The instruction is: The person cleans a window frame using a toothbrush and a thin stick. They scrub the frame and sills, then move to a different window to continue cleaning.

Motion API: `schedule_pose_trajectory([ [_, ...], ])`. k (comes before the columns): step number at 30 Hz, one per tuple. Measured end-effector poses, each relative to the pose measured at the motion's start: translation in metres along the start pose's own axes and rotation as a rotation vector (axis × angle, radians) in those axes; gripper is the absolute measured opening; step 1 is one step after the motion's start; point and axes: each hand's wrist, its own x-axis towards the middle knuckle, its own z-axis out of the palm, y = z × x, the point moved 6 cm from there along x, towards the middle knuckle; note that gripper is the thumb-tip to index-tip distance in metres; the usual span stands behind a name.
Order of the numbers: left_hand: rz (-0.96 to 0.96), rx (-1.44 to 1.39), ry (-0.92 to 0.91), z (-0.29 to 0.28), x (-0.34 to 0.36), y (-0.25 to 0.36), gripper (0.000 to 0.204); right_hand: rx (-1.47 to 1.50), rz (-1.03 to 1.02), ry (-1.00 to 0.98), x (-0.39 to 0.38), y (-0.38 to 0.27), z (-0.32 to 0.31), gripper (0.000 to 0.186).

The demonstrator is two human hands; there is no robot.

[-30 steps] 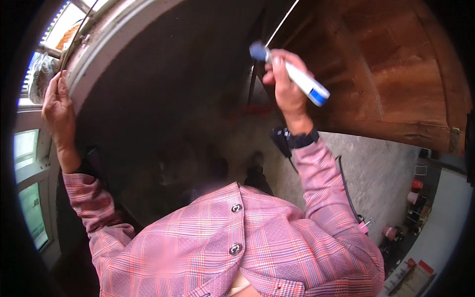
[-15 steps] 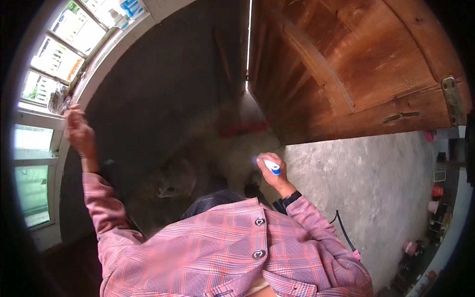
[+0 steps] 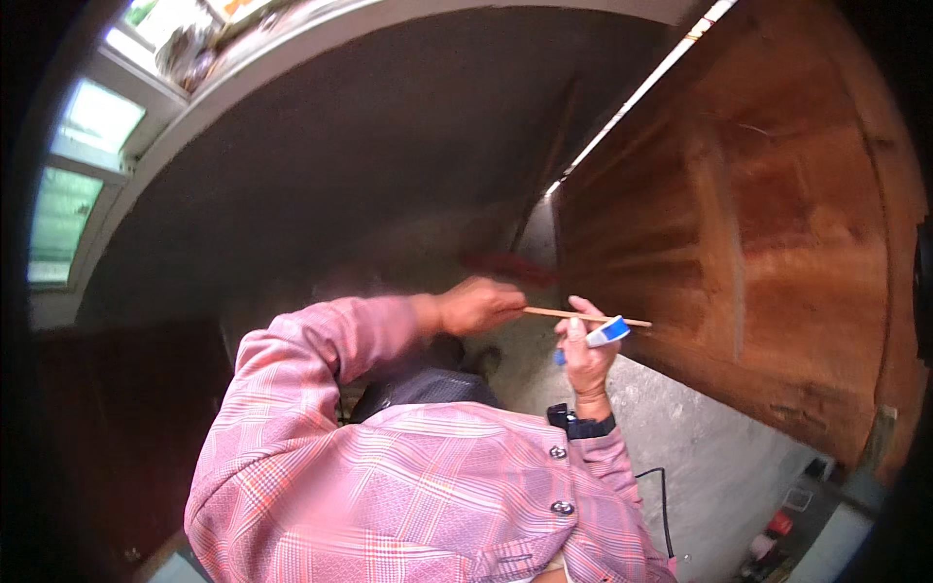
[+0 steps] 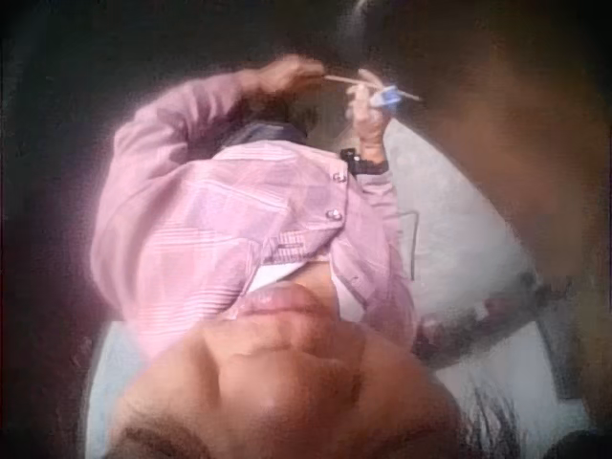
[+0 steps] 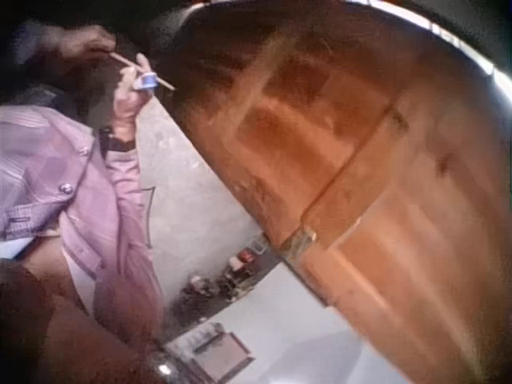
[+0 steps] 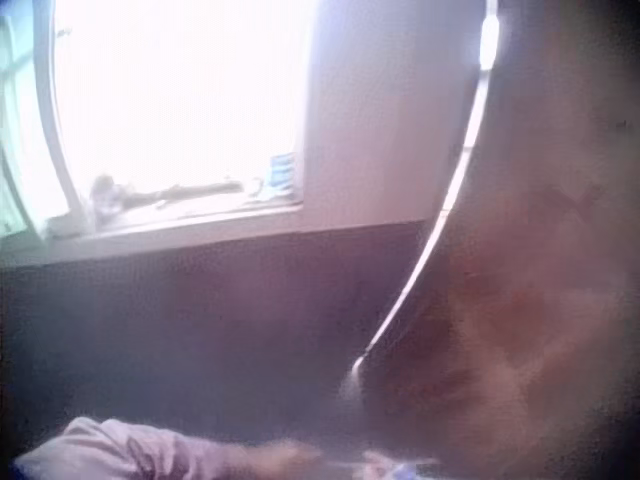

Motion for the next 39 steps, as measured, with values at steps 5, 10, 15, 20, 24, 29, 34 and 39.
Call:
schedule_pose_trajectory([
  [5,-0.166,0.059,-0.107,0.015,-0.049,-0.040,0.030,-0.206,0.088,-0.079,0.000,0.008,0.038,0.018],
  [10,-0.441,0.093,-0.228,0.035,-0.133,-0.101,0.049,-0.520,-0.099,-0.244,0.018,0.038,0.063,0.012],
  [15,-0.688,-0.090,-0.303,0.070,-0.324,-0.209,0.047,-0.890,-0.052,-0.297,-0.025,0.066,0.057,0.021],
  [20,-0.864,0.093,-0.428,0.021,-0.363,-0.278,0.042,-0.916,0.242,-0.324,-0.063,0.084,0.023,0.034],
  [24,-0.799,0.086,-0.488,0.006,-0.260,-0.306,0.039,-1.083,0.316,-0.314,-0.096,0.086,-0.025,0.013],
  [29,-0.725,0.063,-0.590,0.069,-0.123,-0.274,0.035,-1.067,0.372,-0.172,-0.128,0.107,-0.110,0.012],
  [34,-0.264,0.259,-0.861,0.165,-0.008,-0.182,0.033,-1.000,0.368,0.052,-0.193,0.139,-0.203,0.013],
  [39,0.295,0.384,-1.069,0.291,0.109,-0.030,0.033,-0.969,0.497,0.057,-0.271,0.178,-0.280,0.018],
])
